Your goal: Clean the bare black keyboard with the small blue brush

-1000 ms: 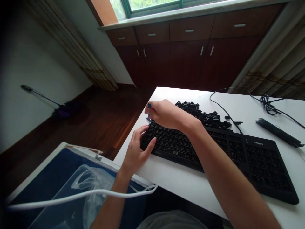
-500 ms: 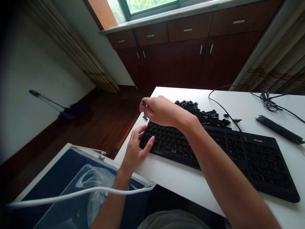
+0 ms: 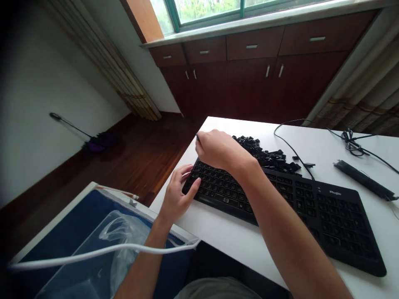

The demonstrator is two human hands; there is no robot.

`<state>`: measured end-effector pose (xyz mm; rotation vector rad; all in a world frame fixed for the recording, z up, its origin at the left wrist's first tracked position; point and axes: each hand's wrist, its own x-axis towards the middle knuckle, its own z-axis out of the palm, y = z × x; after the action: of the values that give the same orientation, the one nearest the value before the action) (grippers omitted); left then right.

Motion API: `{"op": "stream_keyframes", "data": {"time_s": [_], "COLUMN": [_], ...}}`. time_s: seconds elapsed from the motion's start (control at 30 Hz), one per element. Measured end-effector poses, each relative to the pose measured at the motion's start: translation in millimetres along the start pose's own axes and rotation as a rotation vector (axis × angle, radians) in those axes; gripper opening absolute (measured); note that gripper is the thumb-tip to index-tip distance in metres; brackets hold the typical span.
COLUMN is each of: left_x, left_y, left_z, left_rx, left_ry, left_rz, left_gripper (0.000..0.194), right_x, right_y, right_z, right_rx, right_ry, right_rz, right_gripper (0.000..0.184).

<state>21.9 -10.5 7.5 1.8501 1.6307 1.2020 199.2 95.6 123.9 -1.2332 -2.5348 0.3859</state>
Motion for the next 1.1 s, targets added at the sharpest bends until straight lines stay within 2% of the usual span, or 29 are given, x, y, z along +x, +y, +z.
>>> {"op": "stream_keyframes", "data": {"time_s": [0.07, 0.13, 0.17, 0.23, 0.3, 0.33, 0.43, 0.57, 0.63, 0.67, 0.73, 0.8, 0.87, 0.93, 1.03, 1.1], "left_x": [0, 0, 0, 0, 0, 0, 0, -1, -1, -1, -1, -1, -1, -1, -1, -1], "left_y": [0, 0, -1, -3, -6, -6, -7, -5, -4, -4, -4, -5, -5, -4, -4, -4], "left_z": [-1.0, -2.0, -2.4, -2.9, -2.8, -2.7, -2.2, -2.5, -2.7, -2.7, -2.5, -2.3, -2.3, -2.6, -3.3, -3.5], "left_rx": [-0.010, -0.026, -0.038, -0.072, -0.116, -0.140, -0.202, -0.248, -0.260, -0.265, -0.271, -0.273, -0.273, -0.272, -0.269, -0.269], "left_ry": [0.032, 0.066, 0.081, 0.110, 0.135, 0.145, 0.166, 0.173, 0.169, 0.167, 0.165, 0.168, 0.172, 0.172, 0.164, 0.158], "left_rz": [-0.024, -0.053, -0.068, -0.095, -0.117, -0.125, -0.147, -0.167, -0.172, -0.174, -0.176, -0.178, -0.179, -0.180, -0.183, -0.183], "left_gripper": [0.038, 0.035, 0.033, 0.032, 0.032, 0.032, 0.032, 0.030, 0.030, 0.031, 0.032, 0.033, 0.033, 0.032, 0.032, 0.032], "right_x": [-3, -3, -2, 2, 6, 7, 6, 1, 1, 3, 6, 10, 10, 9, 5, 5], "right_y": [2, 3, 4, 3, 1, 0, 0, 2, 1, 0, -3, -7, -7, -5, 2, 3], "right_z": [-1, 2, 5, 11, 13, 13, 6, 3, 9, 13, 20, 21, 17, 12, 10, 15], "right_rx": [-0.105, -0.115, -0.063, 0.141, 0.296, 0.299, 0.077, -0.119, -0.085, -0.016, 0.170, 0.270, 0.200, 0.054, -0.094, -0.054], "right_ry": [-0.067, -0.156, -0.186, -0.168, -0.068, -0.017, 0.047, -0.081, -0.157, -0.170, -0.122, -0.016, 0.064, 0.072, -0.048, -0.113], "right_rz": [0.101, 0.147, 0.126, -0.002, -0.129, -0.155, -0.084, 0.079, 0.089, 0.049, -0.090, -0.193, -0.171, -0.087, 0.016, 0.003], "right_gripper": [0.030, 0.029, 0.030, 0.030, 0.029, 0.029, 0.033, 0.033, 0.033, 0.033, 0.033, 0.032, 0.033, 0.033, 0.033, 0.034]}}
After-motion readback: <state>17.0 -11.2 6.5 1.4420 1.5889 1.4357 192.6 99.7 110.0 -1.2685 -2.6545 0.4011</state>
